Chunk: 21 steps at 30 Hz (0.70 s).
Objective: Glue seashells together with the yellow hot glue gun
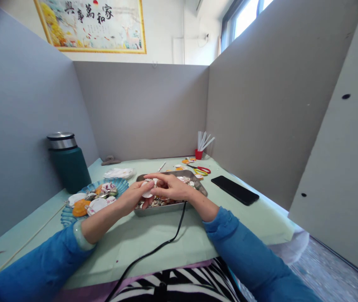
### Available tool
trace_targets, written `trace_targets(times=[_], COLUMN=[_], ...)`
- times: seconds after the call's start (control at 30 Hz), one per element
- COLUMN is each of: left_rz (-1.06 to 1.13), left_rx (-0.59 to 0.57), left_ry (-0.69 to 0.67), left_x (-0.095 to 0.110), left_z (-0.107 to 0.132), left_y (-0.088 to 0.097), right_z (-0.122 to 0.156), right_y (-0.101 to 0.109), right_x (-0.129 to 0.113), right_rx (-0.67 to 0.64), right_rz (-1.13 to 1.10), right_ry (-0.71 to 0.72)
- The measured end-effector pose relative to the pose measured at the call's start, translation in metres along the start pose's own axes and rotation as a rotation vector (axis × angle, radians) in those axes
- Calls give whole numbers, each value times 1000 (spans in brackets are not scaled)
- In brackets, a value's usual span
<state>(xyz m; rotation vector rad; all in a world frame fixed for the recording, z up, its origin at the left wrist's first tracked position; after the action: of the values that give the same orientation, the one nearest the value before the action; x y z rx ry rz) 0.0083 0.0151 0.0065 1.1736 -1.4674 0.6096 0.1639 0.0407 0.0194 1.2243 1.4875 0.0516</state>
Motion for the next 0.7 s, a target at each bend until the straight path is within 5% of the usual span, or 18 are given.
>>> trace_targets(times=[0.7], left_rz=[-11], left_rx=[8], left_ry=[6], left_x=[-1], left_z=[0], left_y=[0], right_z=[-1], right_y=[-1], right_x=[2], right_rx=[1], right_rz=[-24], right_ry=[5])
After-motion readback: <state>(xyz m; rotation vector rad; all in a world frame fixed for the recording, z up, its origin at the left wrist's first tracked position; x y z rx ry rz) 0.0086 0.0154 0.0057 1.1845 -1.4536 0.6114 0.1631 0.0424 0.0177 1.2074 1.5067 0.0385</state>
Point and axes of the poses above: each hand's wrist, its own z-axis away from the middle knuckle, its own y-axis out of the back of the hand, x = y × z, the point moved 2 cm from there along -z, towards the middle knuckle, and after that the axes turned 5 degrees about -y, right-handed, at the moved point
